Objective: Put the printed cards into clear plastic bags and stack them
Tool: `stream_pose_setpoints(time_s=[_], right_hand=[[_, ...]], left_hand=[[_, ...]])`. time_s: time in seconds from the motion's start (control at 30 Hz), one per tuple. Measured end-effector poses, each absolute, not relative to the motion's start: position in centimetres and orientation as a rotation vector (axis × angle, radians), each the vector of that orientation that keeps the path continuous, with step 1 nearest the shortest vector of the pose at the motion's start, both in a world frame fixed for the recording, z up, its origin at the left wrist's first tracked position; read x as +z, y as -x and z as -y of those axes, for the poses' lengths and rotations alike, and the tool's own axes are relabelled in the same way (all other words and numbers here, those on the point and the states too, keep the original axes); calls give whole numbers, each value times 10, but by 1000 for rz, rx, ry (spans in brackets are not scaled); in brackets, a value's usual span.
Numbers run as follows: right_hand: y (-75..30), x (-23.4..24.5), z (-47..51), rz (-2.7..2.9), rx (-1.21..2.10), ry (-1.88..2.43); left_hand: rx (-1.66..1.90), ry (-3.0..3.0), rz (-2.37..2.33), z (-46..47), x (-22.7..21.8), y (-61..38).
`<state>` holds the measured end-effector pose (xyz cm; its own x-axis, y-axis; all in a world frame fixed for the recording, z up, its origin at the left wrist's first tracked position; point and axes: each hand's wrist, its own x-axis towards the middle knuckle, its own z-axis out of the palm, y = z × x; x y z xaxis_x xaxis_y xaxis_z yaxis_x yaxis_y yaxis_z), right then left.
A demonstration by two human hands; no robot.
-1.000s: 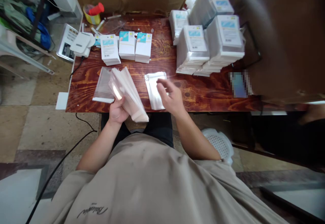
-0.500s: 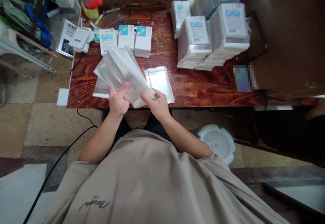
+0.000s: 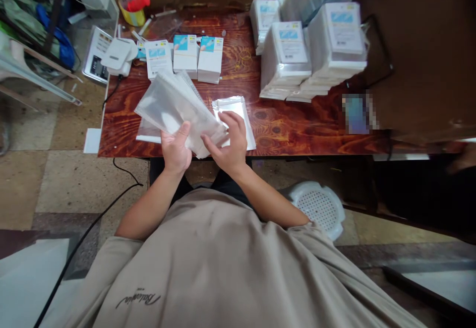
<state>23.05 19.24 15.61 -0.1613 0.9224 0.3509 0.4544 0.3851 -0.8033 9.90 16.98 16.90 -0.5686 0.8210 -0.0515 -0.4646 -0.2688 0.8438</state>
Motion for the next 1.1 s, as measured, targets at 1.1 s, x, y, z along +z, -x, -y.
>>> stream_pose_setpoints(time_s=[1.1], right_hand=[[-182,155,-187,1995,1265,1063]], left_hand=[[1402,-650,-1600,-193,180,50]])
